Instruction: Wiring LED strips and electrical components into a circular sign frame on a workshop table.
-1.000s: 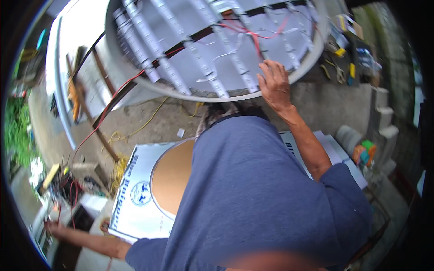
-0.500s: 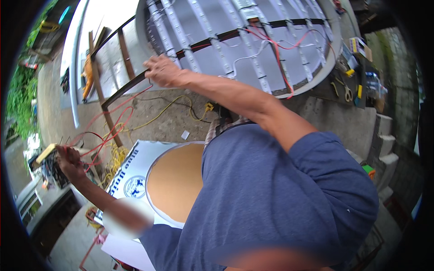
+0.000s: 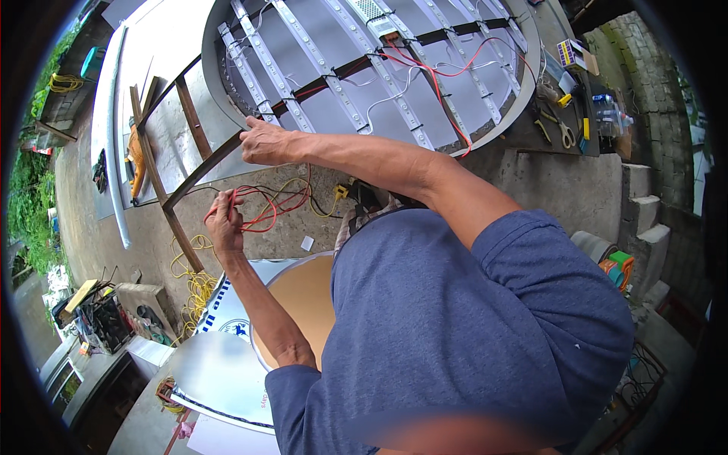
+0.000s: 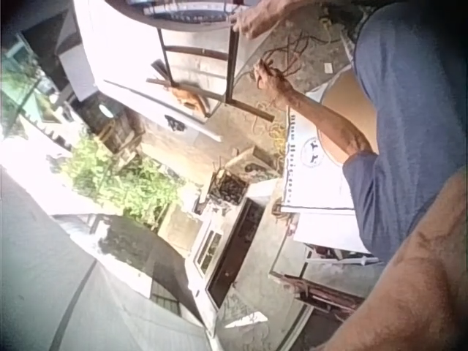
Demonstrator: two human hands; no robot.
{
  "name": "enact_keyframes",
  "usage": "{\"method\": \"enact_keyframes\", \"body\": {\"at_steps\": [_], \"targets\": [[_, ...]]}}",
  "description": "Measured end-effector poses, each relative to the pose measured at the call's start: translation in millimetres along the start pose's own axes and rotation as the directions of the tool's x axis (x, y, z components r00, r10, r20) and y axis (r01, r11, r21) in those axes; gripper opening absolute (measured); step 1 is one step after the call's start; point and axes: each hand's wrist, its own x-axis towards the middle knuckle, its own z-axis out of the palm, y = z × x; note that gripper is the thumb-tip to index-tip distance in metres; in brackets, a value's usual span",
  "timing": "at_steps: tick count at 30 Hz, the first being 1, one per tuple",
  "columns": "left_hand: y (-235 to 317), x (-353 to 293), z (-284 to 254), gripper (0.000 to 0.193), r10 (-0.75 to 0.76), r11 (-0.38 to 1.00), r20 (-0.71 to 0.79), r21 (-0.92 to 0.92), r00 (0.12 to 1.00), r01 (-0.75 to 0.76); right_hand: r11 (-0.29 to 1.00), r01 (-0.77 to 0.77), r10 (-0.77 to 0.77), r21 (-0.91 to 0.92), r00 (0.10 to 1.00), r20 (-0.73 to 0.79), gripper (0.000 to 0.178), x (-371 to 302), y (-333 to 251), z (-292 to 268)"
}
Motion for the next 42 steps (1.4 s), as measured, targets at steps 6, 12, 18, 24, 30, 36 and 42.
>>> {"method": "enact_keyframes", "body": {"at_steps": [6, 12, 18, 24, 30, 36, 42], "targets": [[-14.5, -6.5, 7.6, 0.025, 0.013, 0.999, 0.004, 0.033, 1.000, -0.014, 0.992, 0.007, -0.042, -0.128, 0.961, -0.274, 0.009, -0.4, -7.1, 19.3], [-20.1, -8.0, 19.4, 0.024, -0.021, 0.999, -0.057, -0.046, 0.998, 0.018, 0.942, 0.122, -0.065, -0.314, 0.980, 0.188, 0.010, 0.9, -20.7, 1.5], [-46.3, -24.6, 15.7, 0.021, -0.037, 0.989, -0.062, -0.145, 0.997, 0.028, 0.965, 0.259, -0.238, -0.035, 0.926, 0.293, 0.008, -11.2, -11.6, -19.0], [-44.0, -38.1, 63.4, 0.025, -0.009, 0.996, -0.005, -0.083, 1.000, 0.009, 0.942, -0.051, 0.119, 0.331, 0.975, -0.187, 0.005, 10.4, -36.6, -45.1], [-7.4, -11.2, 93.5, 0.026, 0.557, 0.758, 0.128, 0.325, 0.820, -0.565, 0.909, 0.071, 0.144, 0.410, 0.871, -0.469, 0.010, 41.1, -112.3, -79.8], [40.3, 31.8, 94.4, 0.039, 0.486, 0.801, -0.276, 0.519, 0.829, -0.297, 0.820, 0.310, 0.042, 0.481, 0.805, -0.591, 0.009, 53.6, -148.9, -127.4], [81.9, 13.4, 38.1, 0.026, 0.718, 0.200, 0.290, 0.785, 0.632, -0.587, 0.861, 0.321, 0.089, 0.395, 0.670, -0.737, 0.009, 2.6, -115.9, -155.3]]}}
